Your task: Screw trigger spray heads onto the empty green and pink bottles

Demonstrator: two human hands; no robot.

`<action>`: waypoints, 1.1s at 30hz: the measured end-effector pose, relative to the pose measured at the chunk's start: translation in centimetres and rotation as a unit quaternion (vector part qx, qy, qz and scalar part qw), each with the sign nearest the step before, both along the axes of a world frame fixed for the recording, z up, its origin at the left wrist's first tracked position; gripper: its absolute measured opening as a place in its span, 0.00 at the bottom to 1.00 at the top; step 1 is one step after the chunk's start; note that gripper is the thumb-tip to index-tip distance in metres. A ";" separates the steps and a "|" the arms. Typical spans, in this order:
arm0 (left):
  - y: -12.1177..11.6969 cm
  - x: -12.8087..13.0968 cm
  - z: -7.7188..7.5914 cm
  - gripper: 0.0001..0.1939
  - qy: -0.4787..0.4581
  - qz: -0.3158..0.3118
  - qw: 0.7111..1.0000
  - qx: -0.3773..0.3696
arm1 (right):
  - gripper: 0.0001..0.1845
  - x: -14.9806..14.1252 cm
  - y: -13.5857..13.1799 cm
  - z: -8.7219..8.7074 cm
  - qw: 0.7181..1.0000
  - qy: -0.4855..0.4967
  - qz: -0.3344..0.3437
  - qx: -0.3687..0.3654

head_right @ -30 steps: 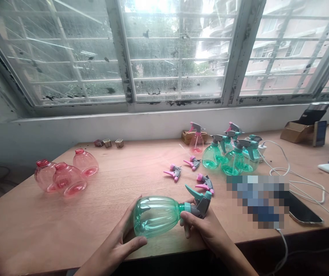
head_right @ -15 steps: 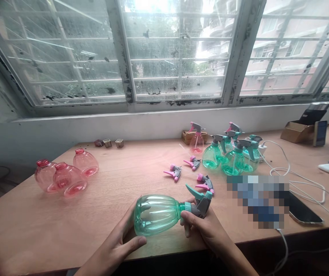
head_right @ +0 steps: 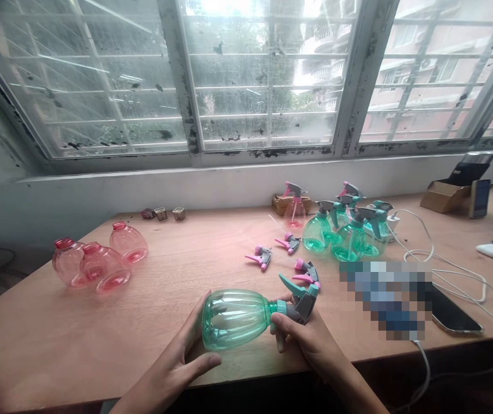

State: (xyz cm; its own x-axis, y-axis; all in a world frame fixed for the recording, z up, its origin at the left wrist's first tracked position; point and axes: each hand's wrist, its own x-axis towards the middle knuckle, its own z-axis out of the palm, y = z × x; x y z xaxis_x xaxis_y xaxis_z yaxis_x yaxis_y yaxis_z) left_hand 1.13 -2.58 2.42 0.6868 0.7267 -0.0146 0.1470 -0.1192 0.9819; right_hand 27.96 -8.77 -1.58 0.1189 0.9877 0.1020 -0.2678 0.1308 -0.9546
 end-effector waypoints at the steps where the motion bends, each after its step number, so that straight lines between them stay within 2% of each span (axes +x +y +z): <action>1: 0.0 0.0 0.1 0.48 0.003 0.001 1.000 0.000 | 0.19 0.0 0.0 0.0 1.000 -0.001 0.001 0.001; 9: 0.2 0.1 -0.5 0.45 -0.018 -0.008 0.999 0.036 | 0.20 0.0 0.1 0.0 1.000 0.000 -0.007 -0.005; 13: 0.1 0.1 -0.2 0.49 0.003 -0.007 0.999 0.051 | 0.20 -0.1 0.2 -0.2 1.000 0.010 0.000 -0.010; 16: 0.1 0.1 0.1 0.51 0.025 0.007 0.999 0.039 | 0.21 -0.1 0.1 -0.1 1.000 0.004 0.008 -0.014; 19: 0.2 0.1 0.1 0.48 0.032 0.008 0.999 0.026 | 0.21 0.0 0.0 0.1 1.000 -0.007 0.007 -0.016; 24: 0.4 0.1 -0.4 0.46 -0.005 0.002 0.999 0.039 | 0.21 -0.1 0.0 0.3 1.000 -0.012 0.004 -0.015; 30: 0.4 0.2 -0.4 0.53 0.014 0.018 0.999 0.035 | 0.19 -0.1 0.0 0.3 1.000 -0.016 0.001 -0.020; 33: 0.3 0.1 -0.2 0.50 0.026 0.020 0.999 0.032 | 0.20 0.0 0.0 0.3 0.999 -0.024 0.011 -0.023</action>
State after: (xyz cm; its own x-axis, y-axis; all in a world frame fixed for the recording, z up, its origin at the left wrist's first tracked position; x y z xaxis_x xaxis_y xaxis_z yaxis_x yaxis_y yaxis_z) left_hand 1.23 -2.29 2.22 0.6573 0.7537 -0.0012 0.2027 -0.1752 0.9634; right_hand 27.94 -8.78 -1.26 0.0935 0.9937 0.0613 -0.2244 0.0811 -0.9711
